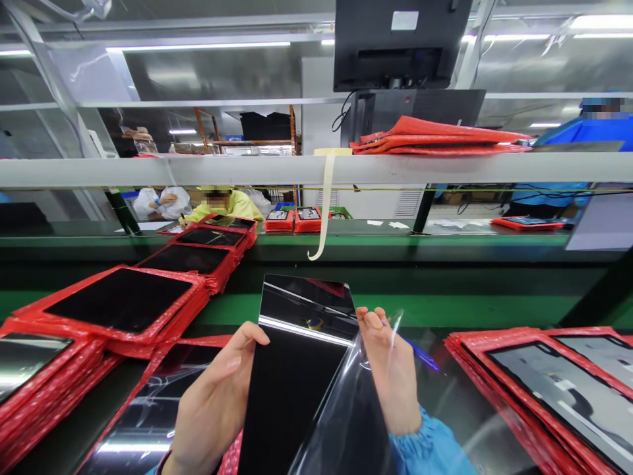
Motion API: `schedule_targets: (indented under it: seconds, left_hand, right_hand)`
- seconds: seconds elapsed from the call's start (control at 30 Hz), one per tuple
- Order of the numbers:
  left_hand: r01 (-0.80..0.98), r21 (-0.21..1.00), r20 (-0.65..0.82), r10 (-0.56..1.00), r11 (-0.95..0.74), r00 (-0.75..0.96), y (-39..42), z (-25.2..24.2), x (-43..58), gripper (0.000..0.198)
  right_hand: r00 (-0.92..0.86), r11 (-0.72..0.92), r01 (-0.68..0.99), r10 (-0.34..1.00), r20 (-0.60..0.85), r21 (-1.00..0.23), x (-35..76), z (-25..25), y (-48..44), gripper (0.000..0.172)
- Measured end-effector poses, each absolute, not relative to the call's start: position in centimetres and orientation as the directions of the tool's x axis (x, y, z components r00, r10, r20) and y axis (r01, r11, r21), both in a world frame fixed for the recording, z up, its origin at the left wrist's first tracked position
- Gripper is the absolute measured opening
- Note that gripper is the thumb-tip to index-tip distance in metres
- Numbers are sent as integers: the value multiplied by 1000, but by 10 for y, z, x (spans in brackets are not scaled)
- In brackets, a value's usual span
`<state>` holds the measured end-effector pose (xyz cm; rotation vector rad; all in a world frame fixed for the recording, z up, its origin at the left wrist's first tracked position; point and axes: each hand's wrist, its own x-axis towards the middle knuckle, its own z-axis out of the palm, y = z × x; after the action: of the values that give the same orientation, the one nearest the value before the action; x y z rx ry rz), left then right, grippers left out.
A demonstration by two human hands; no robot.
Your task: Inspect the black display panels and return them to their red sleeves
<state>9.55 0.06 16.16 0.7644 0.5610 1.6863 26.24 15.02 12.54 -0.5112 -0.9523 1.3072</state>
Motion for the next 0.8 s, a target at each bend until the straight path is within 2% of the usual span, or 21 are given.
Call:
schedule_targets:
  seconds: [0.13, 0.23, 0.33, 0.4, 0.57, 0.67, 0.8]
  left_hand:
    - [-661, 711, 199, 970, -240, -138, 1, 163, 96, 18]
    - [-657, 712, 191, 968, -249, -160, 2, 162, 96, 36]
    - [-623, 726, 212, 957, -290, -198, 4, 158, 96, 56]
    - [-607, 741, 201, 958, -286, -206, 5, 154, 97, 66]
    - [-495, 821, 169, 950, -283, -263, 4, 144, 97, 89]
    - [-348, 899, 150, 932, -267, -329, 3, 135, 94, 89]
    - [-230, 952, 63, 864, -202, -499, 2, 106, 83, 79]
  right_hand:
    - [-76, 50, -617, 989, 123, -785, 261, 124, 153, 20]
    - [-65, -19, -611, 997, 27, -792, 260, 125, 151, 25]
    - [-33, -67, -585, 998, -60, -808, 258, 127, 144, 41]
    - [-49, -54, -571, 998, -31, -819, 257, 130, 138, 49]
    - [-182, 88, -507, 961, 206, -857, 254, 134, 129, 46]
    - [-215, 80, -463, 956, 200, -883, 248, 125, 130, 48]
    - [-266, -1, -474, 953, 142, -881, 238, 102, 128, 40]
